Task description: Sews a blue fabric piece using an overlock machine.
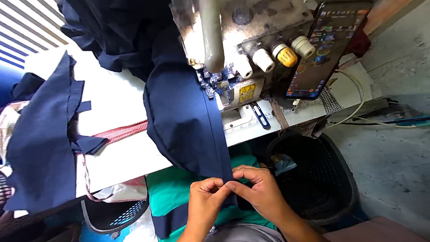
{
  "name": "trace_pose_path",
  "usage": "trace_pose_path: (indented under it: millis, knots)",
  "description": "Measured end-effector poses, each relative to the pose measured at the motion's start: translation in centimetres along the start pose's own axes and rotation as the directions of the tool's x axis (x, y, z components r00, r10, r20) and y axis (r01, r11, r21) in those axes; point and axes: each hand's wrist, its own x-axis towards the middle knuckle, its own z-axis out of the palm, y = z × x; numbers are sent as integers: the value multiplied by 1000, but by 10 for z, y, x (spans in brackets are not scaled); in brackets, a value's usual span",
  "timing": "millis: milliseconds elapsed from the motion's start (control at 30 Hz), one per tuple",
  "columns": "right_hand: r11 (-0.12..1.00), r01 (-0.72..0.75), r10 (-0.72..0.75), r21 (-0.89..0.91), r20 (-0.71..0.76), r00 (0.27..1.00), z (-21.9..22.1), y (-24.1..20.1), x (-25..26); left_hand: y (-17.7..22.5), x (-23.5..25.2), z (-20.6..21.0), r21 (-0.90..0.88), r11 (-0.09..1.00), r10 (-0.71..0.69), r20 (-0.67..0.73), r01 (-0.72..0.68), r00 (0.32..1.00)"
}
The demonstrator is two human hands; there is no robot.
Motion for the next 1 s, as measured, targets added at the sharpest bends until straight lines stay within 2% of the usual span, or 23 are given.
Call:
trace_pose_path:
  millis: [67, 133, 167, 233, 300, 367, 433, 500, 667, 1000]
  knots:
    - [998, -1, -2, -55, -58, 998, 3, 1, 1, 3, 3, -5, 184, 980, 68, 55, -77, 996]
    - [998, 12, -16, -54, -65, 998, 3, 4, 3, 18, 12, -23, 479, 842, 164, 212, -249, 963]
    - [999, 13, -15, -37, -63, 998, 2, 7, 3, 31, 17, -32, 568, 757, 213, 254, -324, 943]
    - [1000, -8, 9, 8, -52, 999, 1, 9, 3, 58, 32, -43, 579, 701, 352, 227, -416, 908]
    - [999, -19, 20, 51, -24, 999, 2, 5, 4, 78, 55, -44, 559, 648, 500, 200, -517, 843]
    - [994, 27, -28, 105, 7, 1000, 2, -3, 3, 79, 80, -42, 632, 531, 570, 226, -564, 790]
    - [985, 77, -79, 156, 11, 997, 0, -12, 3, 71, 96, -39, 708, 444, 586, 234, -549, 776]
    - [981, 83, -85, 173, 7, 996, -5, -12, 2, 66, 101, -38, 730, 424, 596, 220, -536, 772]
    - [988, -12, 11, 152, 5, 1000, -10, 9, 5, 69, 106, -46, 706, 440, 579, 249, -555, 776]
    - [994, 66, -64, 89, -31, 998, -9, 2, 52, 88, 155, -62, 703, 397, 554, 329, -590, 764]
